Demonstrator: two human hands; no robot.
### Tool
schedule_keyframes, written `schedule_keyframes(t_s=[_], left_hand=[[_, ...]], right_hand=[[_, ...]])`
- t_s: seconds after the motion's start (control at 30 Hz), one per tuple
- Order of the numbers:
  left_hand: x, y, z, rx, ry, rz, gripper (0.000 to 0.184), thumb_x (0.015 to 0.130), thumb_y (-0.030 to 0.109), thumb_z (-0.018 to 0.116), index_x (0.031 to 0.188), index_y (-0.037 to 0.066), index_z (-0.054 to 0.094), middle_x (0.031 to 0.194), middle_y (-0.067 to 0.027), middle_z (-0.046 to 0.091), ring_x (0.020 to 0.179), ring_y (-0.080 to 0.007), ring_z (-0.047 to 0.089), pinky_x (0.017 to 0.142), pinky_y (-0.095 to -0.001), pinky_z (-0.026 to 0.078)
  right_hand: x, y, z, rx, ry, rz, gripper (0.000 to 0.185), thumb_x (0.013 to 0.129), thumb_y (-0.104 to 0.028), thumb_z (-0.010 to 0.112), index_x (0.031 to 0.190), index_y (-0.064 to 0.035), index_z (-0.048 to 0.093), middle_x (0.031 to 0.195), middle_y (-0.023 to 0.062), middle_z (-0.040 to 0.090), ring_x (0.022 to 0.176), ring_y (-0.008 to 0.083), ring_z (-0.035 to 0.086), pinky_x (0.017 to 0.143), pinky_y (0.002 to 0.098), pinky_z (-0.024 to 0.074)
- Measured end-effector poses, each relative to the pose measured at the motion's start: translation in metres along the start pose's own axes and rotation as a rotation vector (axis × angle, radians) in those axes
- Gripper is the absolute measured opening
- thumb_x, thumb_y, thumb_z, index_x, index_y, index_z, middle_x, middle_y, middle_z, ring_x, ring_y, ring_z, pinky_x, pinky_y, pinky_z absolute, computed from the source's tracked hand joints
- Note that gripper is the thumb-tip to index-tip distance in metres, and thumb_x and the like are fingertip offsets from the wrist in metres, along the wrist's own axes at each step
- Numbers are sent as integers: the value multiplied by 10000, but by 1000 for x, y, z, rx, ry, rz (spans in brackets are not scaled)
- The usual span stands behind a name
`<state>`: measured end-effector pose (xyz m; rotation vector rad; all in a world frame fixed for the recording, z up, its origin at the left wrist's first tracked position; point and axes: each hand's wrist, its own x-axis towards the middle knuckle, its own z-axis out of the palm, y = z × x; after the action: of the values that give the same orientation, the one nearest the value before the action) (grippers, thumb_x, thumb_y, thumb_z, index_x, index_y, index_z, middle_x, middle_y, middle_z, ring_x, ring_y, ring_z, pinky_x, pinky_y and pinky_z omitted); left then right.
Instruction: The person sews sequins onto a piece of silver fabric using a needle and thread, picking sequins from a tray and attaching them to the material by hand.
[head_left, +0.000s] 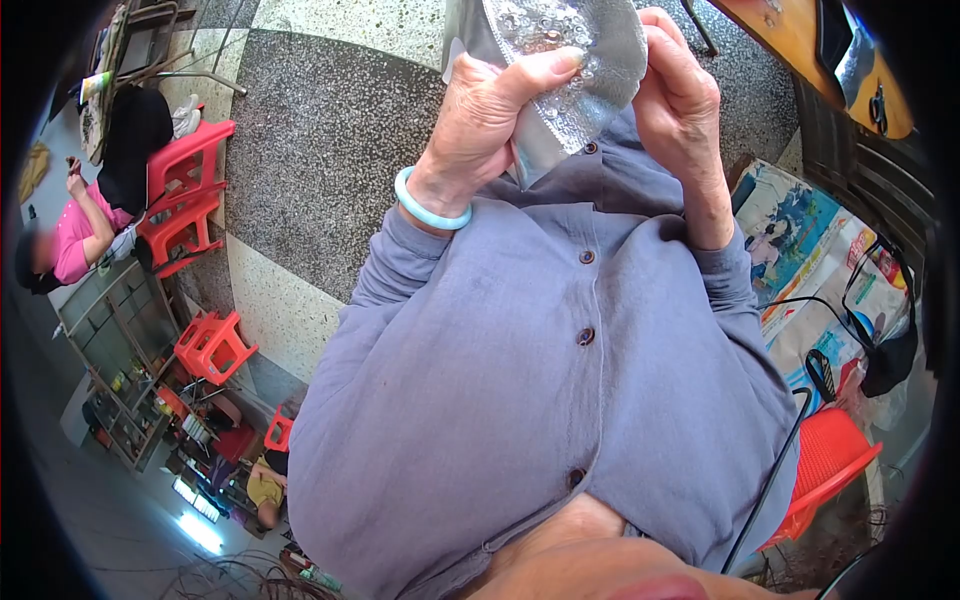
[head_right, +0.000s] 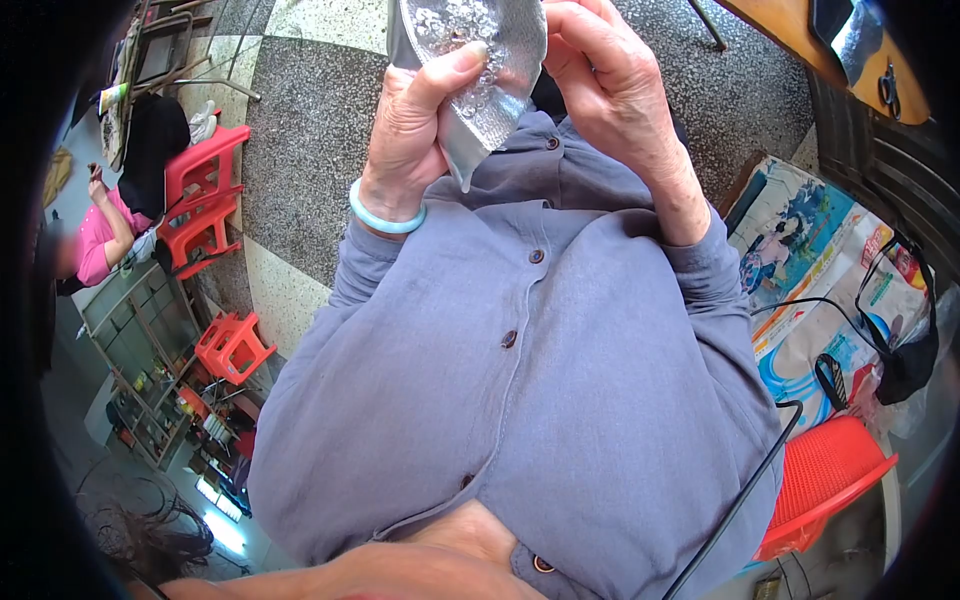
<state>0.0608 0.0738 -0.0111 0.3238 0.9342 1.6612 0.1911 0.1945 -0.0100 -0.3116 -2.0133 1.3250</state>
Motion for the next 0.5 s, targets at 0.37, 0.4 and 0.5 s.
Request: schedule_keyframes(t_s=[0.37, 0.4, 0.5], left_hand=[[1, -6, -6, 80, -33, 61, 264, 888, 94, 680, 1096, -68, 669, 988, -92, 703, 866, -115, 662, 766, -241, 556], [0, -7, -7, 101, -31, 65, 263, 887, 94, 682, 1094, -68, 670, 984, -90, 703, 861, -112, 660, 761, -240, 554], [-2, 0, -4, 167, -38, 48, 309, 925, 101, 616, 1192, -51, 588, 1077, -125, 676, 940, -171, 685, 831, -295, 589]], right_hand=[[-3, 6, 3, -106, 59, -90, 198, 830, 119, 536, 946, 1, 645, 894, 90, 565, 813, 200, 563, 739, 270, 452], [-3, 6, 3, -110, 65, -110, 196, 830, 118, 537, 946, 1, 644, 891, 91, 564, 811, 203, 563, 737, 271, 453], [-1, 5, 3, -138, 75, -149, 190, 830, 117, 539, 942, 3, 644, 882, 97, 563, 804, 213, 563, 731, 276, 454]])
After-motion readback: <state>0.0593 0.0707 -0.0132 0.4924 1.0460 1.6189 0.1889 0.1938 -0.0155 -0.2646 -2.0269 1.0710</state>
